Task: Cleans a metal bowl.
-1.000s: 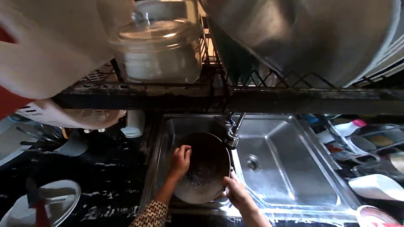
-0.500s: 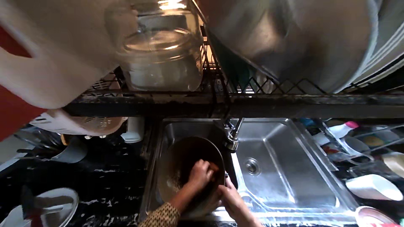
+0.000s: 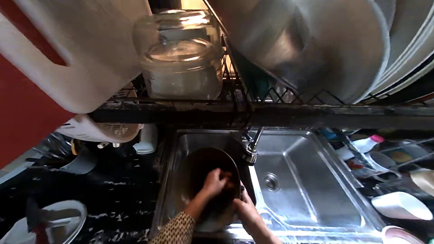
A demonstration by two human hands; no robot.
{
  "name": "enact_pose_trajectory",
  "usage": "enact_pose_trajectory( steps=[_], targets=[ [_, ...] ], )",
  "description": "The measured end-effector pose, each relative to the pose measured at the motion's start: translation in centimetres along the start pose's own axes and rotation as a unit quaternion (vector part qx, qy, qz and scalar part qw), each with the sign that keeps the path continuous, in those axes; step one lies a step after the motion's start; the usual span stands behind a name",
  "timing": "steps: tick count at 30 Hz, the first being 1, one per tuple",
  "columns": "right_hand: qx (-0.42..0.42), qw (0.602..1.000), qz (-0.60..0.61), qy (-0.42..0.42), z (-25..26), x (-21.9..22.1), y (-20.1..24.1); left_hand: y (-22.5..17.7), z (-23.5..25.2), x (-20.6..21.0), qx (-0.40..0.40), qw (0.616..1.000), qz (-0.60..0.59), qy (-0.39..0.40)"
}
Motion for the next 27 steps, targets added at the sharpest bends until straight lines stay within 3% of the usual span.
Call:
enact_pose_trajectory(
  steps=[2,4,6,10,13,14,16,18,20,22,24,26,27],
  targets=[
    [0.014,1.000,0.010,-0.006,-0.6,-0.3,0.5,0.3,2.6,-2.4,-0.030,0.991,0.086,-0.096],
    [0.008,1.000,0.023,-0.009,-0.5,-0.8,0.9,1.5,3.8,-4.1,-0.049,0.981,0.133,-0.134],
    [-0.008,1.000,0.020,-0.004,0.0,-0.9,0.9,1.8,2.5,-3.6,-0.025,0.986,0.141,-0.084],
    [-0.028,1.000,0.009,-0.002,0.8,-0.8,0.6,0.6,-3.5,0.6,0.071,0.977,0.164,0.113],
    [-0.012,1.000,0.004,-0.018,0.6,-1.6,0.0,3.6,-4.1,-0.6,-0.017,0.940,0.276,0.202],
    [-0.004,1.000,-0.001,-0.019,0.3,-1.7,-0.1,4.9,-3.2,-1.8,-0.062,0.937,0.301,0.168],
    [-0.001,1.000,-0.006,-0.011,0.0,-1.7,-0.3,6.5,-0.6,-4.3,-0.111,0.954,0.277,0.012],
    [-0.002,1.000,-0.001,0.009,-0.1,-1.1,-0.5,5.2,2.0,-5.8,-0.094,0.962,0.223,-0.128],
    [0.002,1.000,0.007,0.020,-0.3,-0.6,-0.3,1.5,3.1,-5.4,-0.019,0.977,0.126,-0.170],
    [-0.001,0.999,0.007,0.033,-0.2,-0.4,-0.1,-2.3,2.2,-3.1,0.091,0.987,0.026,-0.129],
    [-0.025,0.999,0.013,0.026,0.3,-1.1,0.0,-4.0,-0.3,-0.4,0.189,0.982,-0.022,-0.021],
    [-0.039,0.999,0.022,0.005,0.8,-1.9,0.3,-3.4,-2.3,1.2,0.219,0.970,-0.029,0.100],
    [-0.040,0.999,0.015,0.001,0.8,-2.1,0.4,-2.9,-2.6,1.6,0.227,0.966,-0.032,0.117]
  ],
)
Point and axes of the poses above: each hand's wrist, its own z-axis towards the middle knuckle, its own x-axis out of the palm, y = z × x, the point moved 3 cm from there along z, towards the middle knuckle, and after that the axes turned 10 degrees about -y, right-handed, at the moved point
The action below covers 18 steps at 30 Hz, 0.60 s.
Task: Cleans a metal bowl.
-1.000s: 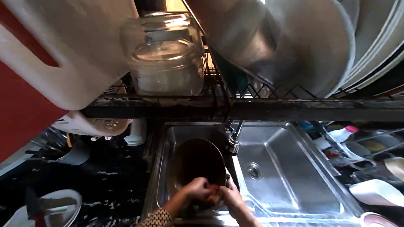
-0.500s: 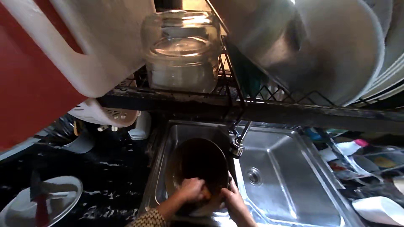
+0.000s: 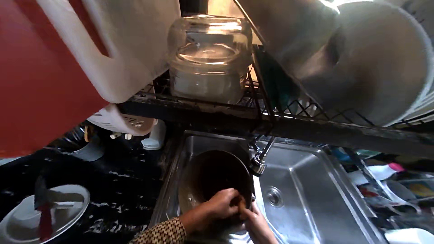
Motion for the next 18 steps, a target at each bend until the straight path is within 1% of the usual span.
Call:
enact_pose_trajectory(
  steps=[1,2,4,5,6,7,8,9,11,12,13,14,15,16,17,18],
  targets=[
    [0.003,1.000,-0.010,0.006,-0.1,-0.1,0.0,0.3,0.1,0.1,0.012,1.000,0.007,-0.019],
    [0.008,1.000,-0.019,0.021,-0.3,0.1,0.0,0.4,0.7,-0.3,0.022,0.997,0.033,-0.061],
    [0.020,0.999,-0.022,0.046,-0.5,0.5,0.0,0.8,3.0,-3.1,0.006,0.977,0.122,-0.176],
    [0.024,0.998,-0.019,0.047,-0.8,0.6,0.0,1.6,3.9,-5.0,-0.020,0.956,0.167,-0.239],
    [0.024,0.999,-0.014,0.042,-0.9,0.5,0.0,2.9,4.3,-6.9,-0.062,0.933,0.209,-0.287],
    [0.024,0.999,-0.005,0.035,-1.0,0.3,0.0,4.4,4.2,-8.4,-0.117,0.911,0.250,-0.307],
    [0.020,0.999,0.002,0.027,-1.1,0.2,0.1,5.7,3.5,-9.3,-0.178,0.894,0.284,-0.297],
    [0.012,1.000,0.006,0.020,-0.9,0.2,0.2,6.7,2.3,-9.7,-0.240,0.882,0.308,-0.262],
    [-0.006,1.000,0.007,0.020,-0.4,0.4,0.4,7.6,-0.9,-8.7,-0.344,0.875,0.305,-0.153],
    [-0.013,1.000,0.007,0.020,-0.1,0.6,0.4,7.4,-2.5,-7.2,-0.371,0.882,0.275,-0.094],
    [-0.017,1.000,0.008,0.022,0.2,0.8,0.3,6.8,-3.8,-5.4,-0.375,0.897,0.233,-0.030],
    [-0.023,0.999,0.004,0.027,0.5,1.0,0.2,5.9,-4.3,-3.6,-0.358,0.914,0.188,0.033],
    [-0.035,0.999,-0.004,0.035,0.7,1.2,0.0,5.1,-4.1,-2.0,-0.323,0.936,0.128,0.063],
    [-0.050,0.997,-0.019,0.049,0.8,1.3,-0.2,4.0,-3.2,-1.0,-0.286,0.955,0.061,0.050],
    [-0.059,0.995,-0.038,0.066,0.8,1.4,-0.2,2.7,-1.9,-0.8,-0.253,0.967,0.008,-0.003],
    [-0.067,0.995,-0.045,0.064,0.6,1.6,-0.3,1.6,-0.5,-1.4,-0.230,0.970,-0.015,-0.075]
  ],
)
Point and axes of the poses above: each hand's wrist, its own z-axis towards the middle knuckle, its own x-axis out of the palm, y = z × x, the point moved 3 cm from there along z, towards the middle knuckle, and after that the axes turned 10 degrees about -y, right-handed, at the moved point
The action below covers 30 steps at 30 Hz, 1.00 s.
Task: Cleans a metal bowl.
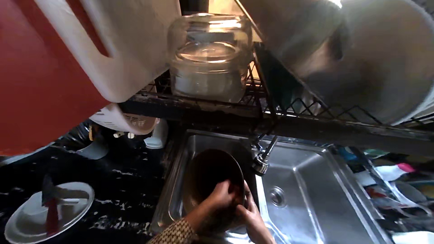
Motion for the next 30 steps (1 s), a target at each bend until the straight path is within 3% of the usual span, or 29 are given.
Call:
enact_pose_trajectory(
  steps=[2,4,6,8,10,12,15,17,20,22,23,26,28,30],
  targets=[
    [0.011,1.000,-0.008,0.007,-0.7,0.1,0.2,-1.6,2.7,-2.5,0.000,0.989,-0.012,-0.150],
    [0.018,1.000,-0.001,0.001,-1.2,-0.3,0.4,-0.4,5.7,-5.2,-0.017,0.958,-0.020,-0.286],
    [0.020,1.000,0.015,-0.010,-1.2,-0.3,0.4,0.1,6.6,-5.8,-0.005,0.948,-0.026,-0.318],
    [0.005,1.000,0.017,-0.002,-0.8,-0.2,0.2,-1.5,4.6,-3.6,0.063,0.969,-0.029,-0.237],
    [-0.007,1.000,0.025,-0.010,0.0,-0.7,0.2,-2.9,1.1,-0.7,0.148,0.984,-0.005,-0.096],
    [-0.006,0.999,0.027,-0.031,0.7,-1.9,0.6,-0.9,-1.4,1.1,0.178,0.982,0.059,0.017],
    [0.001,0.999,0.007,-0.037,0.5,-2.6,0.8,5.4,-1.4,0.0,0.037,0.970,0.228,0.076],
    [0.016,1.000,-0.005,-0.023,0.1,-2.3,0.4,7.9,0.5,-2.7,-0.054,0.964,0.261,-0.018],
    [0.036,0.999,-0.001,-0.007,-0.4,-0.8,-0.2,5.8,4.1,-6.2,-0.067,0.953,0.211,-0.209],
    [0.056,0.998,-0.006,0.014,-0.7,0.0,-0.2,2.5,4.4,-5.1,0.029,0.956,0.134,-0.258],
    [0.062,0.998,-0.006,0.017,-0.7,0.3,-0.2,0.9,3.8,-3.5,0.117,0.950,0.100,-0.270],
    [0.077,0.997,0.009,0.008,0.0,-0.1,0.3,-1.1,1.2,1.2,0.367,0.891,0.042,-0.265],
    [0.065,0.998,0.008,0.015,0.2,-0.4,0.3,-0.5,1.9,0.6,0.398,0.861,0.077,-0.309],
    [0.048,0.998,-0.012,0.028,-0.1,-0.4,0.2,1.3,4.3,-2.8,0.284,0.868,0.139,-0.384]
  ],
)
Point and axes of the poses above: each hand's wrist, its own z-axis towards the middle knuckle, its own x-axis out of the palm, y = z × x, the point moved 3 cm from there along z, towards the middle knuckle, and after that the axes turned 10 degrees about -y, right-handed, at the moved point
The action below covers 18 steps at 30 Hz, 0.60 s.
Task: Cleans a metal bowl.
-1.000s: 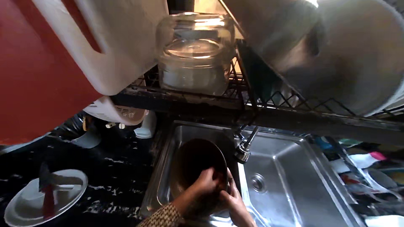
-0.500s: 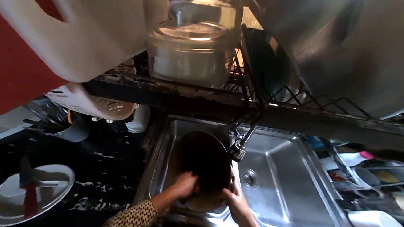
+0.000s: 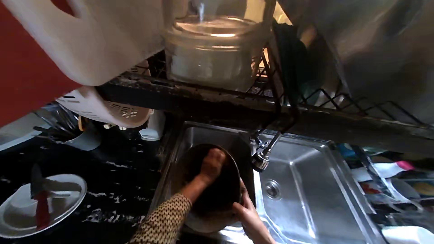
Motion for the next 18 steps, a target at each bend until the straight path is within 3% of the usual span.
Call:
enact_pose_trajectory(
  steps=[2,5,8,10,13,15,18],
  targets=[
    [-0.002,1.000,0.011,-0.018,-0.2,0.0,0.3,5.1,1.6,-0.9,-0.118,0.984,0.121,0.051],
    [-0.025,0.998,0.022,-0.058,0.3,-0.4,0.2,7.6,-1.6,-2.4,-0.215,0.921,0.220,0.240],
    [-0.054,0.997,0.027,-0.056,1.0,0.0,-0.2,3.9,-6.9,-3.4,-0.319,0.844,0.124,0.413],
    [-0.053,0.997,0.021,-0.048,1.2,0.5,-0.3,0.8,-8.3,-2.5,-0.326,0.820,-0.018,0.470],
    [-0.038,0.998,0.012,-0.046,0.6,0.8,0.0,-2.3,-6.2,-1.3,-0.344,0.857,-0.120,0.364],
    [-0.038,0.998,0.020,-0.037,-0.1,0.9,0.5,-1.7,-3.3,-1.3,-0.358,0.895,-0.074,0.256],
    [-0.050,0.998,0.020,-0.022,-1.0,1.2,1.3,2.6,-0.8,-2.0,-0.374,0.914,0.034,0.152]
  ],
)
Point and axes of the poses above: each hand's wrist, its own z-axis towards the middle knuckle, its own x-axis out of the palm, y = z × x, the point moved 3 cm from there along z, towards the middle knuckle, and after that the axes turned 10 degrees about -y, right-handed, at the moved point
